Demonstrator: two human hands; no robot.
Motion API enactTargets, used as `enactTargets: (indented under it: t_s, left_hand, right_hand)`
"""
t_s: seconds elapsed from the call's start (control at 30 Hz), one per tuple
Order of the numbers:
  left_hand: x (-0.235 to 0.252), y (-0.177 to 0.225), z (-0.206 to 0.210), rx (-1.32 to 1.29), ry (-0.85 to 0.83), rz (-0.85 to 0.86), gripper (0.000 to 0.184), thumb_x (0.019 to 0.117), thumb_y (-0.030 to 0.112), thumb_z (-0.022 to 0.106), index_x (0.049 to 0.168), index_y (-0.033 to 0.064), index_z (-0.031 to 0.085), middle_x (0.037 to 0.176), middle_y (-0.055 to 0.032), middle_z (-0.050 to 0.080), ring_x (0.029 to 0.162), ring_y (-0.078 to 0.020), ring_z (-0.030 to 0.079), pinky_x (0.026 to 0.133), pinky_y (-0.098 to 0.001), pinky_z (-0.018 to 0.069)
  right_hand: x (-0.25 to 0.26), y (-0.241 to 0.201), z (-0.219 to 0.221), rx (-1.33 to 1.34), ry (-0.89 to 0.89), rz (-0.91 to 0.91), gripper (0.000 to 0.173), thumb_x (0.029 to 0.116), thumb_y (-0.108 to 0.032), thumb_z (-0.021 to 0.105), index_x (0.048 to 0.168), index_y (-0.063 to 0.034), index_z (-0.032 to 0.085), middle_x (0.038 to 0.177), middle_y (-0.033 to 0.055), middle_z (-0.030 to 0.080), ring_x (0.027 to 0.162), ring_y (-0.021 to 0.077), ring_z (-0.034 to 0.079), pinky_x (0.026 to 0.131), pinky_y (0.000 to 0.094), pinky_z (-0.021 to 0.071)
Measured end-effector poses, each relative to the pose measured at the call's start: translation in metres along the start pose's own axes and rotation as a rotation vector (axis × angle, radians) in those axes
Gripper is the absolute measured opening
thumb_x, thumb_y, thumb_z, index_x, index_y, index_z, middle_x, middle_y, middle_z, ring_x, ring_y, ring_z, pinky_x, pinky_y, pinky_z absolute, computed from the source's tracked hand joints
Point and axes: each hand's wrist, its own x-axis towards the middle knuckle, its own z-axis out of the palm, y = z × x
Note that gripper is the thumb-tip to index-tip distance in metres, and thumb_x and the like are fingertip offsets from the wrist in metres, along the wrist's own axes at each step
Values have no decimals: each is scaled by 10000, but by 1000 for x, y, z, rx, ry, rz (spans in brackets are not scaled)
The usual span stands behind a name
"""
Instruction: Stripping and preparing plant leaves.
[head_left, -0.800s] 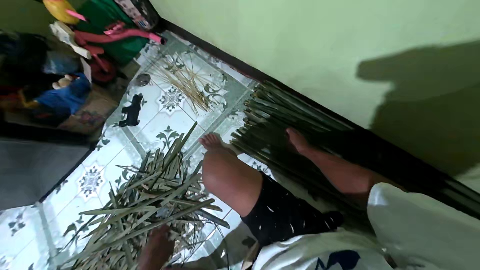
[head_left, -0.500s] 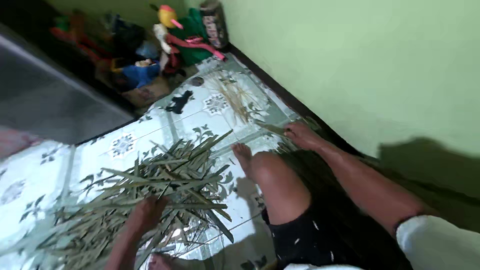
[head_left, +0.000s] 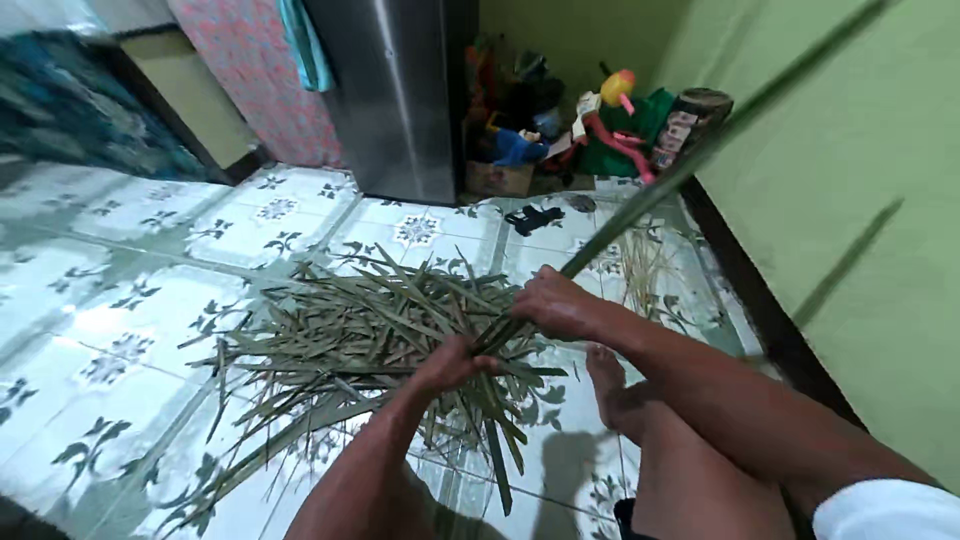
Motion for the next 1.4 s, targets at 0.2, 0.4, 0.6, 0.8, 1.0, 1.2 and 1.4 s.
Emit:
enactTargets:
  t_s: [0.2, 0.4, 0.6, 0.8, 1.0, 1.2, 1.4]
  left_hand:
    - [2, -7, -3, -408, 325, -27, 233, 1025, 260, 610, 1092, 61, 710, 900, -5, 724, 641, -60, 590, 605, -263, 506]
    - [30, 40, 36, -562, 495, 23, 222, 1029, 211, 606, 1115, 33, 707, 884, -31, 734, 501, -42, 501, 459, -222, 419]
    - [40, 85, 67, -613, 524, 98, 327, 1047, 230, 583, 1319, 59, 644, 844, -38, 679, 480, -69, 474, 440, -244, 433]
    - [51, 89, 32, -544, 565, 71, 427, 1104, 406, 385, 1258, 52, 569, 747, 19, 498, 554, -68, 456, 503, -237, 426]
    - [34, 106, 4, -398, 506, 240, 390, 1102, 263, 385, 1299, 19, 618, 799, 36, 577, 623, -48, 517, 569, -212, 459]
    - [34, 68, -6, -497, 370, 293, 457, 1083, 238, 430, 1492, 34, 408, 778, 3, 560, 576, -69, 492, 512, -225, 434]
    - [17, 47, -12, -375, 400, 319, 355, 1087, 244, 442, 1256, 31, 670, 778, 27, 648, 579, -50, 554, 544, -219, 495]
  right_hand:
    - [-12, 14, 29, 325, 977, 188, 301, 995, -221, 582, 1157, -12, 725, 1352, 184, 628, 1268, 303, 595, 1105, 477, 465]
    - [-3, 10, 36, 1292, 598, 389, 415, 1092, -302, 448, 1325, 18, 573, 1186, 154, 680, 1051, 200, 683, 935, 392, 566]
    - [-23, 21, 27, 1389, 784, 365, 356, 1106, -236, 390, 1262, 15, 588, 979, 104, 694, 851, 170, 699, 814, 378, 605]
    - [-55, 36, 24, 1552, 740, 383, 288, 1101, -237, 453, 1247, -22, 578, 823, 46, 627, 581, 112, 591, 546, 261, 540]
    - [-36, 44, 19, 1355, 688, 464, 285, 1080, -194, 500, 1258, -11, 625, 1037, 118, 668, 731, 162, 683, 664, 340, 613]
    - [-10, 28, 1, 1298, 637, 359, 311, 1035, -68, 470, 1302, -21, 622, 1067, 112, 662, 750, 140, 662, 666, 297, 585]
    - [7, 14, 13, 1391, 644, 267, 245, 1065, -121, 496, 1253, -19, 617, 997, 106, 691, 739, 172, 699, 679, 344, 625]
